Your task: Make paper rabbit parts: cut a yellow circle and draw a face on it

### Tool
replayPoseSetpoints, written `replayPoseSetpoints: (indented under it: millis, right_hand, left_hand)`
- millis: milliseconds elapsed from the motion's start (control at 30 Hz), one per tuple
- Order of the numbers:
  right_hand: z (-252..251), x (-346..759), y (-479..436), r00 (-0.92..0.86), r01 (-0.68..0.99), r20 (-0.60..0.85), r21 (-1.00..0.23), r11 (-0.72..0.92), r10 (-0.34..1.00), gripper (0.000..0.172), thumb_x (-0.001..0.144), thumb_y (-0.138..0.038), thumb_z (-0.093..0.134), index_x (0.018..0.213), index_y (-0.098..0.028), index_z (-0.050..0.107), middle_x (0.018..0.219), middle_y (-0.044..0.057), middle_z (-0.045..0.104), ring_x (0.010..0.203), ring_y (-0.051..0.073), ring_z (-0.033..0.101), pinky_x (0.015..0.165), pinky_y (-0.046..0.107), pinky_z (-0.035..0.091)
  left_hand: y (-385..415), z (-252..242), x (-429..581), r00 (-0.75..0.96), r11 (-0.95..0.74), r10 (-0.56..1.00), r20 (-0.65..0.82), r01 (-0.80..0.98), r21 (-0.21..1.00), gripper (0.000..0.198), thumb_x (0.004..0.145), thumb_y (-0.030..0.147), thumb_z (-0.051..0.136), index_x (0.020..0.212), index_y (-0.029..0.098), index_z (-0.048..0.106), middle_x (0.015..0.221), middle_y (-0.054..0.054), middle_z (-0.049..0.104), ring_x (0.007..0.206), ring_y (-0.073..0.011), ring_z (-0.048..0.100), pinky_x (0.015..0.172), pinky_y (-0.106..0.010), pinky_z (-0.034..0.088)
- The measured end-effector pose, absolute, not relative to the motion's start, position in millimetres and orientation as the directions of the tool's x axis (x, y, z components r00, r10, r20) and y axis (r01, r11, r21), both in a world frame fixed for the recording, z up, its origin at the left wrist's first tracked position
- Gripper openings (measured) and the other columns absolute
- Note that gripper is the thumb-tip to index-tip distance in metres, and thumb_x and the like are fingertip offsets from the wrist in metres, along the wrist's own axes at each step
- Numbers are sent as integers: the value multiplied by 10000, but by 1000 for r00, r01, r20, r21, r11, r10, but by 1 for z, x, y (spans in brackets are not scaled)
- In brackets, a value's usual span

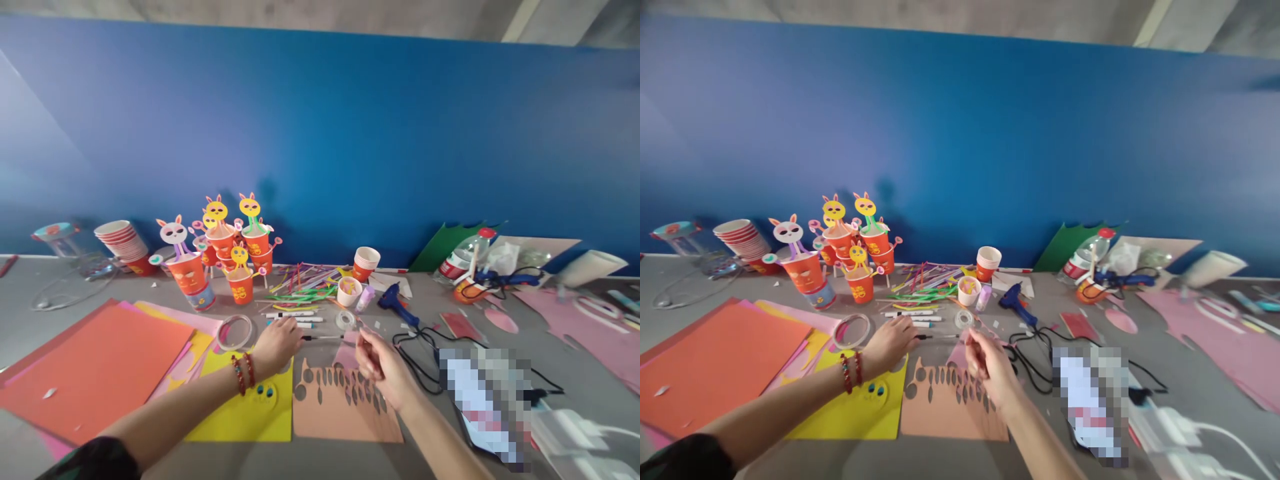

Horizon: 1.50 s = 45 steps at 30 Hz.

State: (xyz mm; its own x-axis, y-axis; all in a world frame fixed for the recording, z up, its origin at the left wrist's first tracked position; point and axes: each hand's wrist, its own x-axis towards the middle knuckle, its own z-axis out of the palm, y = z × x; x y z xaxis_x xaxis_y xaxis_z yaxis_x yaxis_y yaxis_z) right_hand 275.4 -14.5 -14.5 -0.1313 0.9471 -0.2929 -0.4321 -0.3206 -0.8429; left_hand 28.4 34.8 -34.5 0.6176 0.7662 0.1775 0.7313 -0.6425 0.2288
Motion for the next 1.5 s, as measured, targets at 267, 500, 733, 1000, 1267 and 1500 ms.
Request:
replayPoseSetpoints:
  millis: [267, 500, 733, 1000, 1267, 1500]
  right_hand:
    - [-14, 297, -35, 20, -190, -262, -948, -254, 965, 454, 743, -585, 756, 675, -172, 579, 443, -72, 444, 404, 51, 319, 407, 173, 164]
    - [-18, 319, -49, 177, -119, -272, -960, -253, 946, 508, 671, -657, 770, 683, -195, 558, 516, -59, 463, 468, 83, 389, 445, 181, 261]
    - [-28, 340, -60, 258, -57, -217, -976, -209, 941, 504, 714, -663, 744, 690, -186, 581, 477, -53, 466, 461, 79, 379, 440, 179, 259]
    - [-32, 346, -69, 310, -60, -202, -979, -193, 929, 455, 737, -604, 757, 698, -184, 585, 477, -47, 478, 453, 85, 371, 424, 188, 219]
    - [-35, 336, -68, 251, 32, -168, -983, -181, 953, 464, 768, -634, 715, 707, -193, 588, 488, -40, 490, 452, 100, 397, 427, 206, 244]
    - [-27, 297, -62, 5, 196, -52, -979, -52, 999, 400, 828, -601, 676, 869, -204, 648, 562, -16, 587, 500, 137, 479, 471, 237, 343]
  left_hand:
    - [71, -34, 20, 528, -555, 832, 172, 799, 232, 229, 1005, 239, 458, 965, 175, 675, 1028, -99, 642, 997, -253, 595, 887, -373, 463]
    - [101, -26, -15, 481, -499, 866, 136, 823, 272, 221, 944, 158, 491, 899, 193, 704, 922, -53, 661, 913, -206, 632, 775, -280, 472]
    - [95, -31, -14, 528, -526, 847, 63, 816, 238, 176, 922, 169, 523, 882, 196, 692, 939, -59, 667, 923, -218, 636, 791, -292, 475]
    - [92, -35, -6, 539, -535, 842, 24, 827, 174, 143, 901, 171, 546, 949, 168, 681, 1005, -111, 666, 988, -275, 624, 855, -360, 477]
    - [86, -24, -12, 528, -533, 844, 93, 806, 256, 191, 961, 214, 470, 934, 172, 654, 997, -97, 671, 977, -262, 623, 860, -361, 474]
    - [31, -4, 16, 584, -596, 798, 152, 724, 347, 190, 1020, 250, 387, 1043, 190, 566, 906, -46, 699, 806, -194, 667, 715, -275, 484]
